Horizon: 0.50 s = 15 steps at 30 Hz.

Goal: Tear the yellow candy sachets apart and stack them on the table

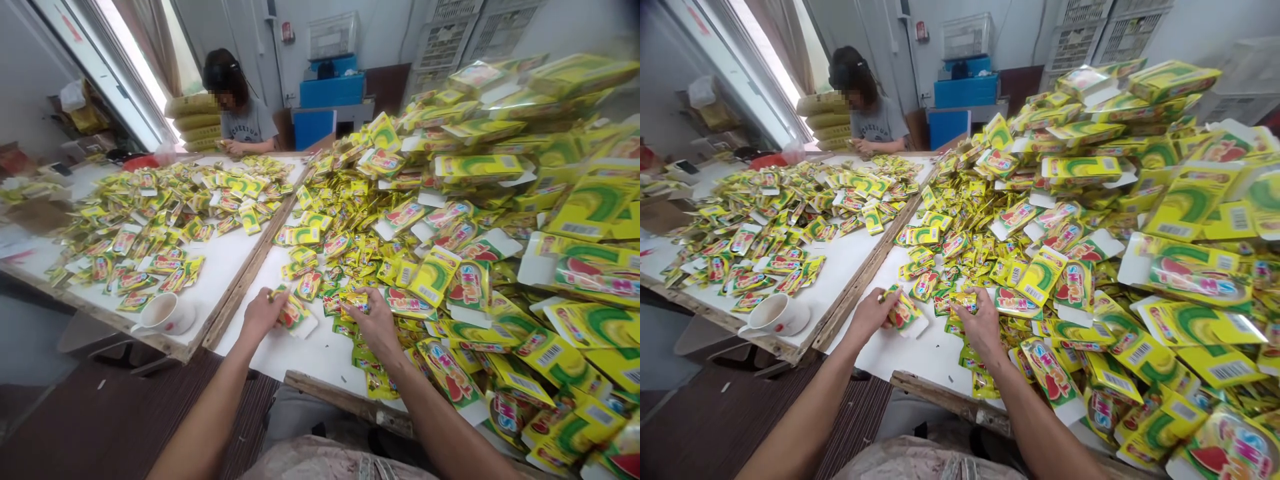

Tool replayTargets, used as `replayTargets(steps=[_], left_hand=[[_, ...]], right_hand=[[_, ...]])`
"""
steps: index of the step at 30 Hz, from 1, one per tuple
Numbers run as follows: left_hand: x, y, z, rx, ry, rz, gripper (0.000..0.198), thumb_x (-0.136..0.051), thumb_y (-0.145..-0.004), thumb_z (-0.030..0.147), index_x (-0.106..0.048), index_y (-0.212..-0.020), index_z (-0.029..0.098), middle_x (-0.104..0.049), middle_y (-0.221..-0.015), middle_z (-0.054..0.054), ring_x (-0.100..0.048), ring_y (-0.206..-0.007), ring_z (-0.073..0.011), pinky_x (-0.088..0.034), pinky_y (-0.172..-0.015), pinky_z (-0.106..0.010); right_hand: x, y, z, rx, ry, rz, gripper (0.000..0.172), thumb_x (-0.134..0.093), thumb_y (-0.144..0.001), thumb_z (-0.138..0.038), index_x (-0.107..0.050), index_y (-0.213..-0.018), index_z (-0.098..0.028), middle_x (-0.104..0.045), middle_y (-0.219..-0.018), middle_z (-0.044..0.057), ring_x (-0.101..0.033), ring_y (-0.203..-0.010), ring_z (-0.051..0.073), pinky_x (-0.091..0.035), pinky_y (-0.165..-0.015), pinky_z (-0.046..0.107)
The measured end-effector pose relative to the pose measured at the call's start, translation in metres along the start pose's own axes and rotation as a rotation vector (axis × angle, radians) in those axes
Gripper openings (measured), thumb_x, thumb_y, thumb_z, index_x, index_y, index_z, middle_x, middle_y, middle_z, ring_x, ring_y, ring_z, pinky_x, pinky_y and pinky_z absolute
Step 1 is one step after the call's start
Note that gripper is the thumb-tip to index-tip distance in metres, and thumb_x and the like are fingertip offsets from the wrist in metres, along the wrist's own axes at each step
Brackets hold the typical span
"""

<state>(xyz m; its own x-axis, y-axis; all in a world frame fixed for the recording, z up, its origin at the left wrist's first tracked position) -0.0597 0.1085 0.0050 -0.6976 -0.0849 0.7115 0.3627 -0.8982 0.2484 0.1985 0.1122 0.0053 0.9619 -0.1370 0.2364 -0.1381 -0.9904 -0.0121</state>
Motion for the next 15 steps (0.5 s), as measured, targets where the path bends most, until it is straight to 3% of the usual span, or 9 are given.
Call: replayTargets(steps=[2,4,7,10,12,15], left_hand=[[0.002,0.006,-0.01,0.031,-0.106,-0.051,0.047,-0.047,-0.072,0.065,-0.059,-0.075,0.02,-0.062,-0.05,-0.003,-0.06,-0.046,-0.0237,-0.04,-0.055,-0.031],[0.012,0.012,-0.011,-0.024,-0.317,0.002,0.045,-0.047,-0.073,0.062,-0.059,-0.069,0.02,-0.064,-0.056,-0.007,-0.063,-0.059,-0.0277,-0.041,-0.059,-0.033],[0.02,0.021,0.01,-0.294,-0.488,0.088,0.043,-0.059,-0.07,0.052,-0.061,-0.096,0.017,-0.067,-0.097,-0.015,-0.062,-0.091,-0.0311,-0.042,-0.075,-0.036],[-0.001,0.029,0.034,-0.593,-0.495,-0.089,0.063,-0.07,-0.064,0.037,-0.051,-0.122,0.019,-0.056,-0.124,-0.014,-0.049,-0.115,-0.03,-0.037,-0.091,-0.036],[-0.019,0.029,0.038,-0.63,-0.505,-0.229,0.065,-0.073,-0.061,0.033,-0.052,-0.121,0.02,-0.059,-0.118,-0.013,-0.049,-0.114,-0.0308,-0.038,-0.09,-0.037],[-0.032,0.026,0.03,-0.525,-0.49,-0.271,0.054,-0.075,-0.054,0.041,-0.063,-0.102,0.02,-0.063,-0.099,-0.011,-0.057,-0.095,-0.0304,-0.042,-0.077,-0.035]], right_hand=[[0.001,-0.001,0.001,-0.006,0.017,0.004,0.033,-0.062,-0.066,-0.043,-0.049,-0.088,-0.021,-0.025,-0.059,-0.007,-0.026,-0.053,0.011,-0.026,-0.049,0.024],[0.001,-0.001,0.001,0.006,0.053,0.008,0.032,-0.062,-0.066,-0.041,-0.05,-0.088,-0.021,-0.026,-0.059,-0.007,-0.026,-0.053,0.011,-0.026,-0.049,0.024],[0.0,0.0,0.0,0.02,0.092,0.008,0.031,-0.062,-0.066,-0.039,-0.05,-0.088,-0.021,-0.031,-0.061,-0.006,-0.031,-0.055,0.012,-0.028,-0.052,0.025],[-0.003,0.001,-0.002,0.007,0.126,-0.016,0.032,-0.061,-0.067,-0.041,-0.049,-0.089,-0.022,-0.031,-0.059,-0.007,-0.03,-0.053,0.012,-0.028,-0.051,0.025],[-0.003,0.002,-0.003,0.024,0.159,-0.02,0.032,-0.06,-0.068,-0.042,-0.049,-0.09,-0.022,-0.032,-0.058,-0.007,-0.029,-0.052,0.012,-0.027,-0.051,0.025],[0.003,0.001,-0.004,0.066,0.167,0.02,0.031,-0.059,-0.069,-0.041,-0.05,-0.091,-0.021,-0.039,-0.063,-0.005,-0.034,-0.057,0.013,-0.03,-0.055,0.026]])
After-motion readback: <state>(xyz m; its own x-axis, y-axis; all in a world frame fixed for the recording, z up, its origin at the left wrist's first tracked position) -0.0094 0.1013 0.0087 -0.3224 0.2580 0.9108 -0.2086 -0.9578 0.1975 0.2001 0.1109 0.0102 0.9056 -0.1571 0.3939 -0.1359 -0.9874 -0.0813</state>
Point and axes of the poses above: each hand's wrist, its own y-axis away from the middle knuckle, its own x-axis out of the back of the hand, z = x × y, the point moved 6 cm from there along -y, towards the middle knuckle
